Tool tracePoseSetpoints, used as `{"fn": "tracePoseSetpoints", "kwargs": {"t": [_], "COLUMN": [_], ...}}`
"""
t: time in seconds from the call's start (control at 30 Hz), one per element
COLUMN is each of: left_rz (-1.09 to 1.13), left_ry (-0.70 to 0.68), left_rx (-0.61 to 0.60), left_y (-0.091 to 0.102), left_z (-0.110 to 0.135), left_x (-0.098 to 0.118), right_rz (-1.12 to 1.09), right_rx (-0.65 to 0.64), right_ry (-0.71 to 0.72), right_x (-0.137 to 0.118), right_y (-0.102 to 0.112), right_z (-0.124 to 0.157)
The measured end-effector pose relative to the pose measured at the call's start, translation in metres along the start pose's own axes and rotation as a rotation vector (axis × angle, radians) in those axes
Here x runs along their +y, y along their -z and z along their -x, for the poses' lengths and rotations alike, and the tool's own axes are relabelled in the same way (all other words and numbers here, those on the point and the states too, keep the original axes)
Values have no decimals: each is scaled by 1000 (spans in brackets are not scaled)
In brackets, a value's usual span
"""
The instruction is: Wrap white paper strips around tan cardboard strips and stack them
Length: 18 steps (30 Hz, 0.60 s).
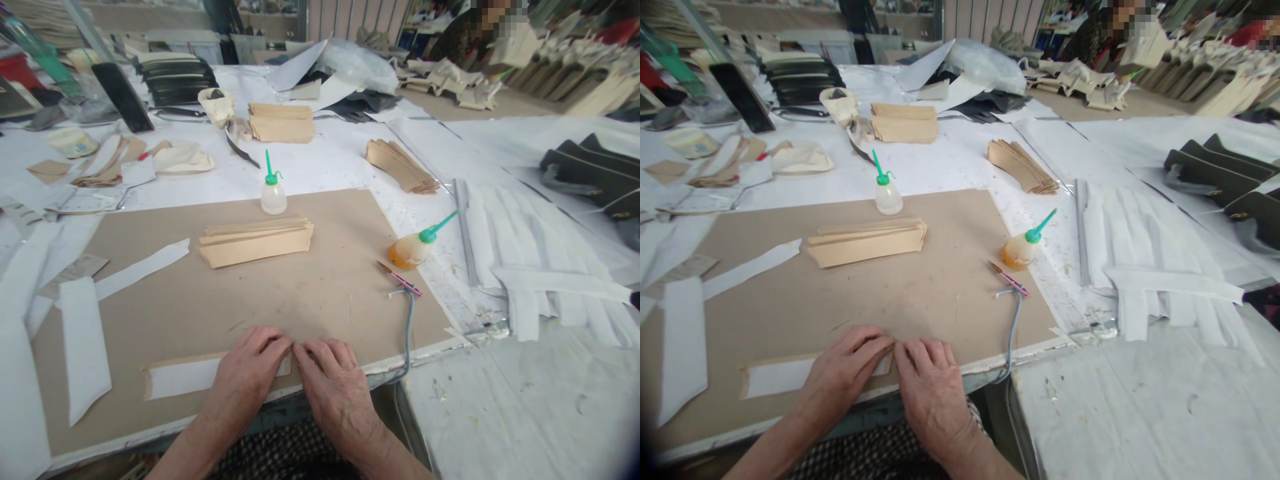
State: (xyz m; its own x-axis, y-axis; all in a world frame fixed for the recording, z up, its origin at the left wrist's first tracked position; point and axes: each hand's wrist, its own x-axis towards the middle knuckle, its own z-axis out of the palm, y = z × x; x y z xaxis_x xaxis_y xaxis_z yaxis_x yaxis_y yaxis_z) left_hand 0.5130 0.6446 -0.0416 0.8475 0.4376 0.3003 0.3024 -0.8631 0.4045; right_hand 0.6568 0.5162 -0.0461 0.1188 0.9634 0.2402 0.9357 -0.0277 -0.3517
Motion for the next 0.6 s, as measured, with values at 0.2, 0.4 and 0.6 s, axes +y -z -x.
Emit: {"fn": "tracePoseSetpoints", "kwargs": {"t": [0.2, 0.4, 0.6], "left_rz": [11, 28, -7], "left_ry": [9, 13, -3], "left_rx": [-18, -24, -36], "left_y": [0, 1, -1], "left_z": [1, -1, 2], "left_x": [-1, -2, -5], "right_rz": [-13, 36, 76], "right_rx": [-25, -37, -71], "right_ry": [18, -12, -36], "right_x": [2, -1, -3], "right_y": [1, 1, 6], "right_z": [2, -1, -4]}}
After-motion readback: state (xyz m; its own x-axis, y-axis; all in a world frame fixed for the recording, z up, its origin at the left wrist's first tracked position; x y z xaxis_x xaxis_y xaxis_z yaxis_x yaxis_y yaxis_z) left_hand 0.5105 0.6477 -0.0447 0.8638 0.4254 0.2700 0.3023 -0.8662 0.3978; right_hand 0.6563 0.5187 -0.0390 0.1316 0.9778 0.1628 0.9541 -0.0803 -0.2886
